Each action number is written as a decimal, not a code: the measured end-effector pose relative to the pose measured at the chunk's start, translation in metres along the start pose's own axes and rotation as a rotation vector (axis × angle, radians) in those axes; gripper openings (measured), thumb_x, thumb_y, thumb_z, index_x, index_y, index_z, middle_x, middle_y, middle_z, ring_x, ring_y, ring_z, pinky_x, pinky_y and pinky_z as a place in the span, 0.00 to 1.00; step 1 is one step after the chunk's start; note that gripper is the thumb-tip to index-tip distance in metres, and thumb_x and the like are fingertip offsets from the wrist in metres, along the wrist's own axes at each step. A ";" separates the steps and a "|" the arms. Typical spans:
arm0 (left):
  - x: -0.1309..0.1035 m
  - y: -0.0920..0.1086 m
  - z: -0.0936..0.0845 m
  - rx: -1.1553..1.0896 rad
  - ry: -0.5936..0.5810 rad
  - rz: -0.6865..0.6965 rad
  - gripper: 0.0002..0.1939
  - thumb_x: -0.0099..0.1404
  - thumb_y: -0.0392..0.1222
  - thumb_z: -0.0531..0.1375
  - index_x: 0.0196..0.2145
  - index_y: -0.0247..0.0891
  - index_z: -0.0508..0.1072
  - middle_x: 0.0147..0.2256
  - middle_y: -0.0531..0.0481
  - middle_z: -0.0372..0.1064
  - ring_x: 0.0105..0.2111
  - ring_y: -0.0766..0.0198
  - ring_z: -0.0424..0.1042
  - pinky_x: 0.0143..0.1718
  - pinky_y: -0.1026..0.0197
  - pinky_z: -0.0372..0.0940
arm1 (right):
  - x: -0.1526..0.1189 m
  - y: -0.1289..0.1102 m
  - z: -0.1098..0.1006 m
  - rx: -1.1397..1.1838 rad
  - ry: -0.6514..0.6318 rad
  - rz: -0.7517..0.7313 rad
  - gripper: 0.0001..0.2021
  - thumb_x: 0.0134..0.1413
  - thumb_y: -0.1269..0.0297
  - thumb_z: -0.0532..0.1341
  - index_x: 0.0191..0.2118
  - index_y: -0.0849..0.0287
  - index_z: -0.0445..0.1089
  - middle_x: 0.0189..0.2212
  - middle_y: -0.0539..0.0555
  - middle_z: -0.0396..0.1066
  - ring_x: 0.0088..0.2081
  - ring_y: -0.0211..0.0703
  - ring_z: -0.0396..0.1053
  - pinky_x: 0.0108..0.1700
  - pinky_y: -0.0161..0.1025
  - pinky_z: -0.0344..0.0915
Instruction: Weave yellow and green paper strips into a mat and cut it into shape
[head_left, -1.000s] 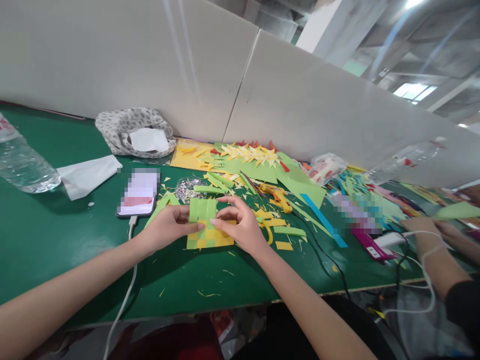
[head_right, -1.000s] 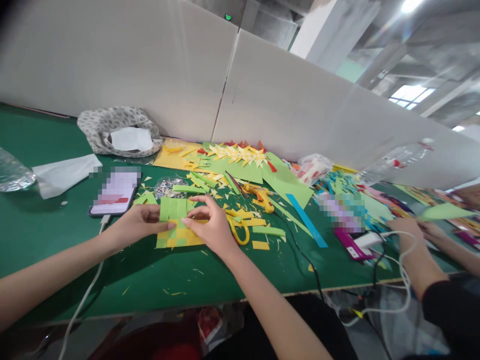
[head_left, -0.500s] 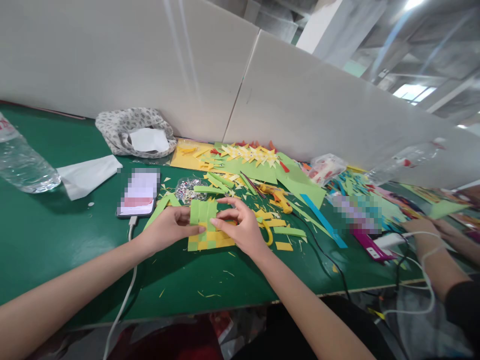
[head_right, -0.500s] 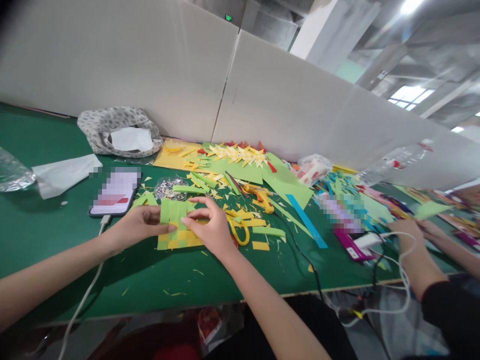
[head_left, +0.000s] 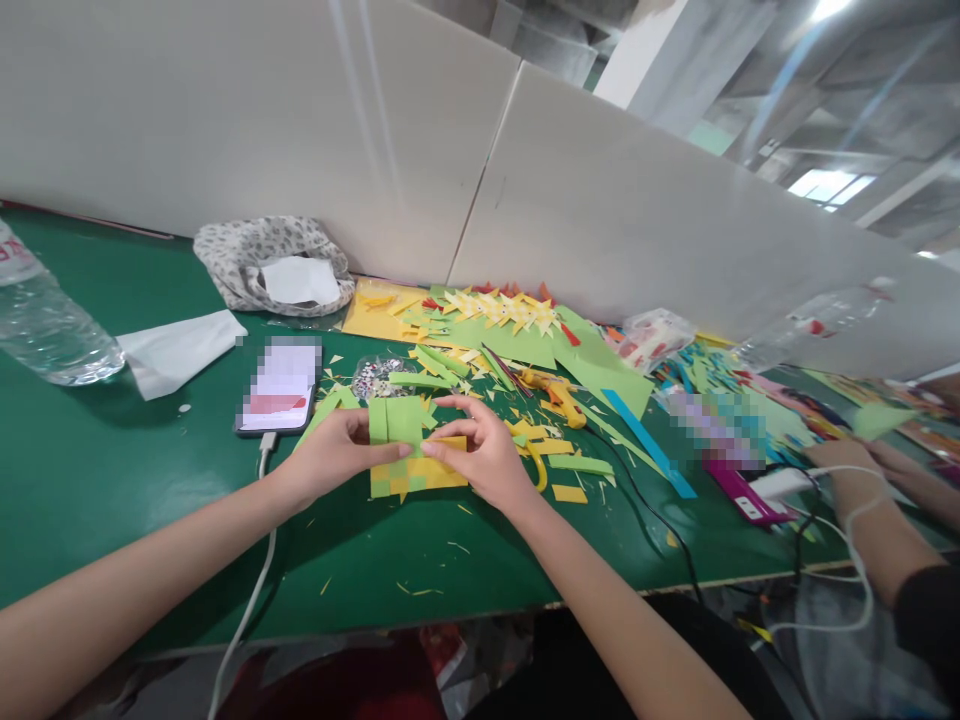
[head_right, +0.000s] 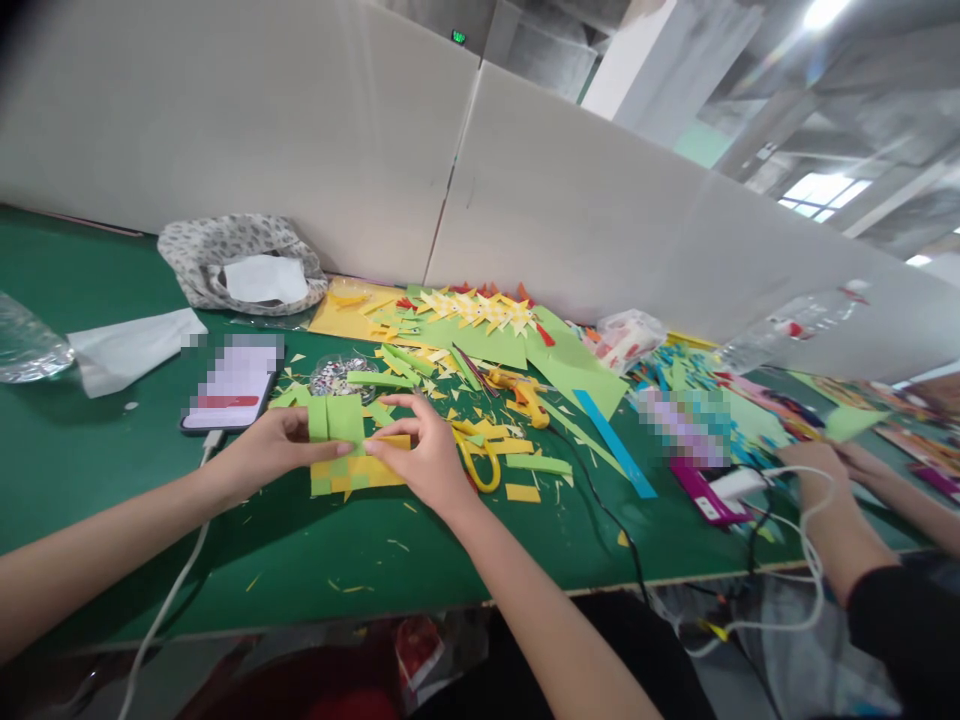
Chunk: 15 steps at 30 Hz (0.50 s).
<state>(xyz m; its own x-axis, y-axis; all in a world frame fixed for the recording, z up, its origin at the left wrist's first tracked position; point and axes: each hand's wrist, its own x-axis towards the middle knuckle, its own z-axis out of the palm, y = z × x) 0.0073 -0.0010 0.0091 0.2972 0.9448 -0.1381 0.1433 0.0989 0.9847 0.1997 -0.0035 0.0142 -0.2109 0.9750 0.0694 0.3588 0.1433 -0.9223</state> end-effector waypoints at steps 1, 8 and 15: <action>0.000 0.000 0.000 0.048 0.022 0.004 0.15 0.48 0.47 0.66 0.18 0.38 0.65 0.16 0.60 0.58 0.17 0.72 0.57 0.18 0.68 0.52 | 0.000 0.000 0.000 -0.006 -0.010 0.000 0.22 0.44 0.61 0.66 0.47 0.52 0.62 0.28 0.49 0.74 0.23 0.36 0.66 0.23 0.33 0.56; 0.002 -0.004 -0.004 0.255 0.032 -0.014 0.30 0.50 0.54 0.63 0.13 0.40 0.44 0.14 0.63 0.36 0.14 0.75 0.37 0.16 0.64 0.34 | -0.002 -0.007 -0.003 0.002 -0.061 0.011 0.23 0.43 0.63 0.66 0.48 0.51 0.62 0.28 0.49 0.74 0.28 0.39 0.69 0.25 0.33 0.58; 0.001 -0.003 -0.005 0.256 0.002 -0.014 0.30 0.51 0.53 0.63 0.13 0.40 0.44 0.14 0.62 0.37 0.14 0.74 0.37 0.16 0.63 0.34 | -0.001 -0.005 -0.006 0.012 -0.070 0.026 0.24 0.43 0.61 0.67 0.48 0.50 0.62 0.29 0.49 0.73 0.25 0.37 0.67 0.25 0.34 0.59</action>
<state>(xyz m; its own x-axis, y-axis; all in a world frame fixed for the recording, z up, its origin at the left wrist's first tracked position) 0.0024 0.0017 0.0067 0.2916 0.9446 -0.1508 0.3821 0.0295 0.9237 0.2036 -0.0047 0.0211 -0.2643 0.9642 0.0189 0.3544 0.1154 -0.9279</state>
